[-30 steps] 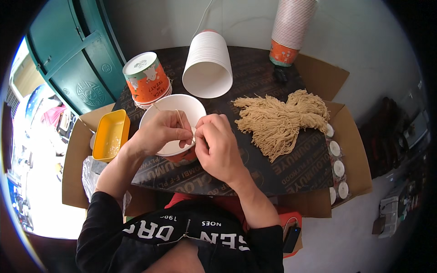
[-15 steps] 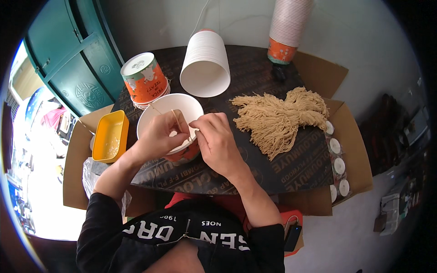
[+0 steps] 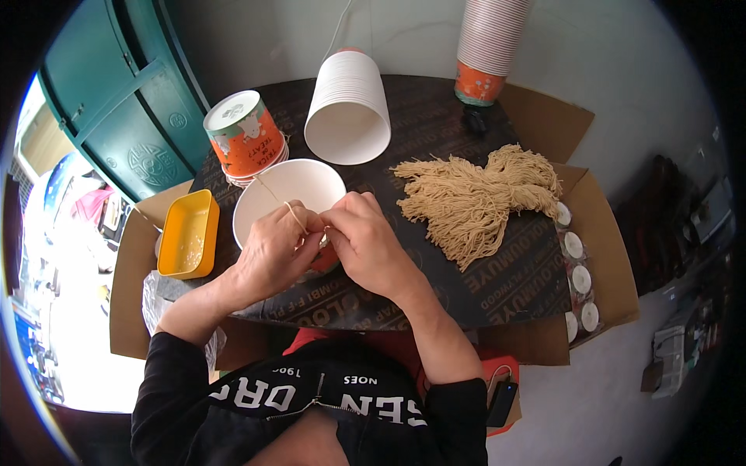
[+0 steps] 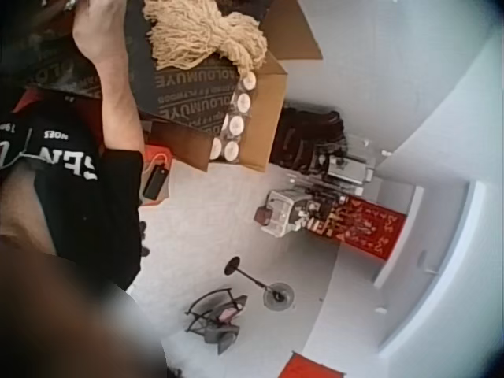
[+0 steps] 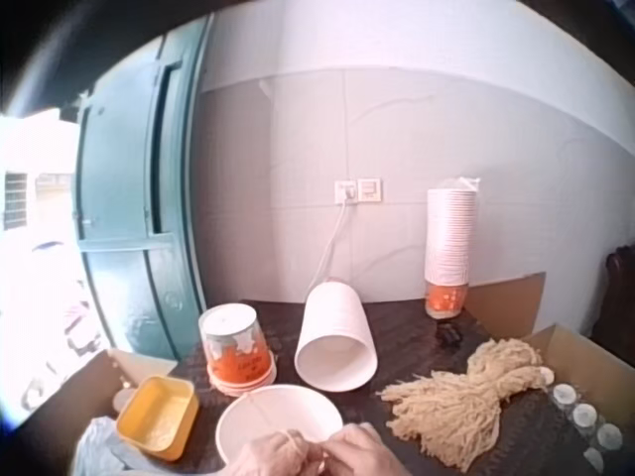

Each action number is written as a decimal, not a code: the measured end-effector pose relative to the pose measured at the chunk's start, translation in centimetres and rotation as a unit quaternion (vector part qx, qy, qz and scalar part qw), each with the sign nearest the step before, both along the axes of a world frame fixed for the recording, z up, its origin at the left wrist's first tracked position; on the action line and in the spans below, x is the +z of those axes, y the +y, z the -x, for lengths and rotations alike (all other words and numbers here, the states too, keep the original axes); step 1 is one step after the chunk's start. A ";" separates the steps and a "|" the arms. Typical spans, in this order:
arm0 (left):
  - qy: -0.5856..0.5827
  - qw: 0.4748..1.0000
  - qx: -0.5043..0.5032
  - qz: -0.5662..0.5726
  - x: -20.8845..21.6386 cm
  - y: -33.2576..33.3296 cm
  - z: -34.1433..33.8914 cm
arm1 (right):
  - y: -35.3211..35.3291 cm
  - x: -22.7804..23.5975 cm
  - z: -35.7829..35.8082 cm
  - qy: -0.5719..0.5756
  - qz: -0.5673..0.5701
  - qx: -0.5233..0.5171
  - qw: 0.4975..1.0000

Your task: Thread thin string through pre-punched holes in paper cups to assemble packaging.

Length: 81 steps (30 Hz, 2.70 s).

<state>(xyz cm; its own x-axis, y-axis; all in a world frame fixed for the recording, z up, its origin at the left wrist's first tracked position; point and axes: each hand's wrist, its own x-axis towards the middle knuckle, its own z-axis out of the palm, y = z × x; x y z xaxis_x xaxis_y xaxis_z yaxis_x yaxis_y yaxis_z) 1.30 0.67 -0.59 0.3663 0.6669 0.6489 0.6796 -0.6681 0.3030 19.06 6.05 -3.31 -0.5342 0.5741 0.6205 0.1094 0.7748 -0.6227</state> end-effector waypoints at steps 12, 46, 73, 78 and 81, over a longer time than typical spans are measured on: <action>-0.022 0.998 -0.004 0.056 0.0 0.0 0.4 | -0.8 -0.5 -0.2 0.098 0.124 -0.008 0.987; -0.079 0.971 -0.034 0.222 0.4 -0.2 2.0 | -2.4 -1.0 -0.5 0.030 -0.079 -0.080 0.993; 0.028 0.993 0.060 0.097 0.5 -1.1 0.4 | -1.2 -0.8 -0.2 -0.033 -0.132 -0.105 0.985; 0.026 0.991 0.065 0.115 0.5 -1.1 0.5 | -1.1 -0.4 -0.4 -0.024 -0.102 -0.059 0.993; 0.012 0.989 0.055 0.135 0.5 -1.1 0.7 | -1.1 -0.4 -0.4 -0.016 -0.086 -0.045 0.995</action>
